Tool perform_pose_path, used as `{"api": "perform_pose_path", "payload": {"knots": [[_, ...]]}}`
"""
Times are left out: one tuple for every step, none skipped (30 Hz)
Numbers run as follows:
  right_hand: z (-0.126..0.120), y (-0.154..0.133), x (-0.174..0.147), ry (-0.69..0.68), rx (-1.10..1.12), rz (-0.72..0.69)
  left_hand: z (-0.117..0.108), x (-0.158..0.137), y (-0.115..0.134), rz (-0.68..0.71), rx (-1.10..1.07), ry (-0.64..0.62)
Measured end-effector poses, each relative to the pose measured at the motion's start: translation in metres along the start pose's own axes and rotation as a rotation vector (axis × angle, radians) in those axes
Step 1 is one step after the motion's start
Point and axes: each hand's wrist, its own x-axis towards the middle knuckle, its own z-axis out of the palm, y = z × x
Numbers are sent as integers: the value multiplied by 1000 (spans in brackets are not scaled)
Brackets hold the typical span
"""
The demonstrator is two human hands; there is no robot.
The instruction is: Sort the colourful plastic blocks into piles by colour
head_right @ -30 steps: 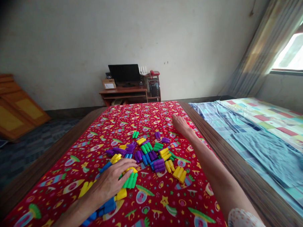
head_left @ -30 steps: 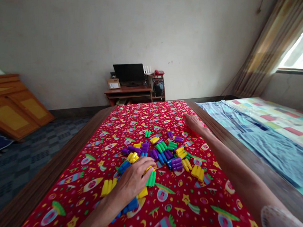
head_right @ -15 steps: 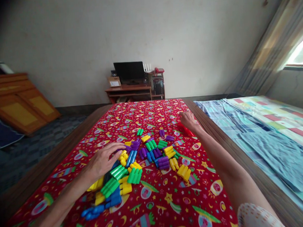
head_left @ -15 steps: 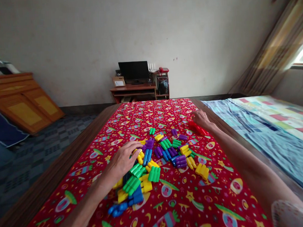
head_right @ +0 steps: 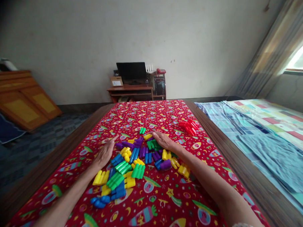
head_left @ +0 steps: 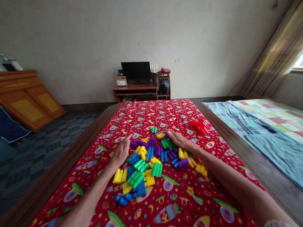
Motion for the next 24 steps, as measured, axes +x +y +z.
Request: {"api": "perform_pose_path", "payload": {"knots": [[5, -10, 2, -49, 52, -41, 2, -1, 1, 13, -17, -9], [7, -21, 4, -89, 88, -73, 3, -1, 2, 24, -32, -19], [6, -29, 3, -112, 105, -91, 4, -2, 3, 31, -42, -30], [2, -36, 0, -107, 101, -96, 5, -3, 3, 33, -51, -39], [-5, -40, -6, -77, 77, -85, 5, -3, 2, 30, -58, -46], [-13, -41, -15, -24, 38, -60, 4, -4, 2, 22, -64, -52], [-22, -39, -29, 41, -8, -23, 3, -3, 2, 12, -71, -56], [-30, -35, -45, 104, -55, 23, 1, -2, 1, 0, -80, -59], [-36, -30, -65, 153, -92, 77, 0, 2, 1, -9, -92, -61], [-39, -24, -87, 189, -115, 129, -2, 7, 1, -10, -104, -70], [-38, -19, -109, 208, -136, 178, -2, 15, 1, -4, -114, -89], [-34, -14, -129, 223, -159, 209, -1, 26, 2, 8, -123, -115], [-27, -12, -147, 214, -179, 223, 2, 38, 4, 26, -126, -158], [-18, -10, -160, 212, -195, 230, 6, 52, 6, 42, -128, -204], [-7, -11, -167, 206, -206, 225, 11, 66, 10, 54, -131, -240], [4, -12, -169, 204, -211, 215, 18, 80, 15, 64, -134, -278], [14, -14, -166, 210, -209, 200, 26, 92, 21, 77, -139, -319], [23, -17, -157, 218, -201, 184, 33, 102, 28, 94, -145, -360], [31, -21, -146, 229, -190, 172, 40, 109, 36, 111, -150, -401], [37, -25, -134, 240, -179, 164, 46, 113, 44, 134, -155, -445], [43, -29, -121, 244, -166, 153, 50, 114, 53, 161, -160, -490], [47, -34, -110, 239, -150, 135, 52, 112, 62, 191, -167, -533], [50, -40, -101, 221, -131, 106, 52, 106, 70, 223, -175, -573], [52, -47, -94, 192, -108, 64, 50, 99, 78, 255, -184, -608]]}}
